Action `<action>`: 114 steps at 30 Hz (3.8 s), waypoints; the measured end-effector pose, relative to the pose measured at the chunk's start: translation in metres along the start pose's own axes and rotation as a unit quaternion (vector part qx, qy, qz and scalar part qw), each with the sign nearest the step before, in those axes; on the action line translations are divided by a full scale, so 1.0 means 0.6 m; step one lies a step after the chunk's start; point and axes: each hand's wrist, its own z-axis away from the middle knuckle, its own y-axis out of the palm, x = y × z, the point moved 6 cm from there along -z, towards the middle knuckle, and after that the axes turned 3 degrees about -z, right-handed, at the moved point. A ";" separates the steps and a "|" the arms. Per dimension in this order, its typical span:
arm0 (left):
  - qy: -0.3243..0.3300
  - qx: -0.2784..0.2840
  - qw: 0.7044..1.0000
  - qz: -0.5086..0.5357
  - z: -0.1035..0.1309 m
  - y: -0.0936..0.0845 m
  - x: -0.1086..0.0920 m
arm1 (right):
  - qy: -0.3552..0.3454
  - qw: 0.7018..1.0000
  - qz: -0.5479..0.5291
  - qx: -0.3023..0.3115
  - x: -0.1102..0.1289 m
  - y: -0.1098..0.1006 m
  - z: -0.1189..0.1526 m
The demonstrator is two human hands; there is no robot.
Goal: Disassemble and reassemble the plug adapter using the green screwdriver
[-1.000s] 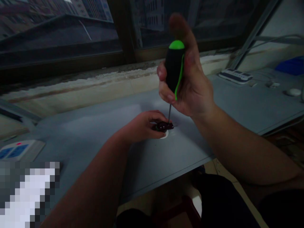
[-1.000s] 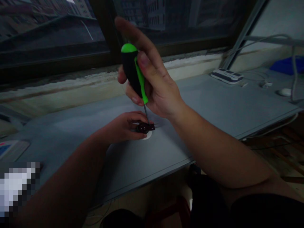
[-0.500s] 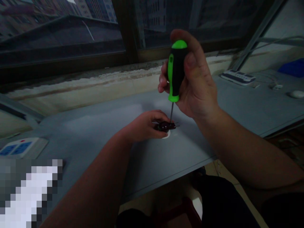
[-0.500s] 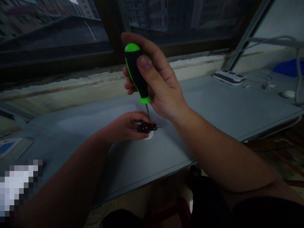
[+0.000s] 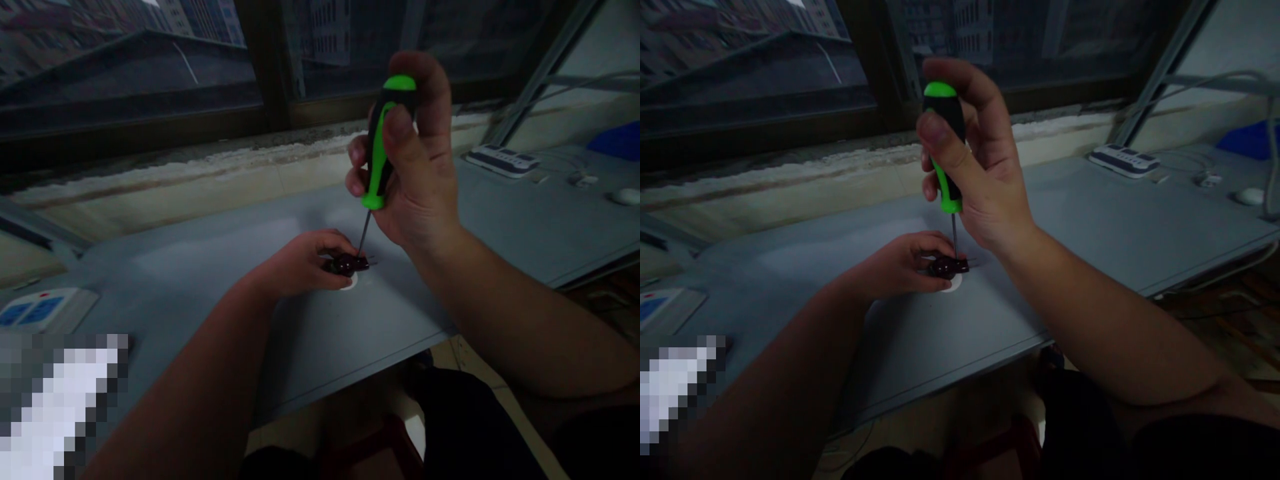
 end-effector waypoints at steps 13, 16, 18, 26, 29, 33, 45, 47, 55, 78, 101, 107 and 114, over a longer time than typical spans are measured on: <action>0.009 0.001 1.000 0.012 -0.002 -0.002 0.001 | 0.000 0.997 0.055 -0.045 0.011 -0.006 -0.007; 0.012 0.004 1.000 0.008 -0.002 -0.001 -0.001 | 0.014 0.996 0.058 -0.061 0.007 -0.011 -0.008; 0.007 0.003 1.000 0.008 -0.002 -0.001 -0.002 | 0.013 0.996 0.062 -0.058 0.005 -0.012 -0.011; 0.002 0.001 1.000 0.003 -0.001 -0.001 -0.006 | -0.007 0.993 0.096 -0.075 0.007 -0.018 -0.016; 0.004 0.002 1.000 0.006 -0.001 -0.001 -0.004 | -0.024 0.994 0.082 -0.072 0.007 -0.024 -0.018; 0.006 0.003 1.000 0.014 -0.003 -0.001 -0.003 | -0.019 0.997 0.064 -0.035 0.007 -0.022 -0.022; 0.012 0.003 1.000 0.005 -0.003 -0.002 0.001 | -0.075 0.993 0.063 -0.061 0.013 -0.033 -0.026; 0.019 0.003 1.000 0.005 -0.004 -0.002 0.003 | -0.073 0.996 0.024 -0.044 0.012 -0.034 -0.030; -0.001 -0.002 1.000 0.015 -0.004 -0.002 0.006 | 0.062 0.996 0.012 -0.062 0.046 0.008 0.001; -0.009 -0.003 1.000 0.008 -0.005 0.002 0.006 | 0.021 0.997 0.072 -0.013 0.040 -0.008 0.005; -0.034 0.004 0.999 0.039 -0.007 0.005 0.014 | -0.030 0.998 0.052 -0.031 0.047 0.016 0.003; -0.042 0.005 0.998 0.046 -0.006 0.005 0.016 | -0.024 0.997 0.048 0.054 0.050 0.017 0.002; -0.048 0.007 0.998 0.034 -0.006 0.004 0.014 | -0.067 0.991 0.105 0.045 0.052 0.007 0.003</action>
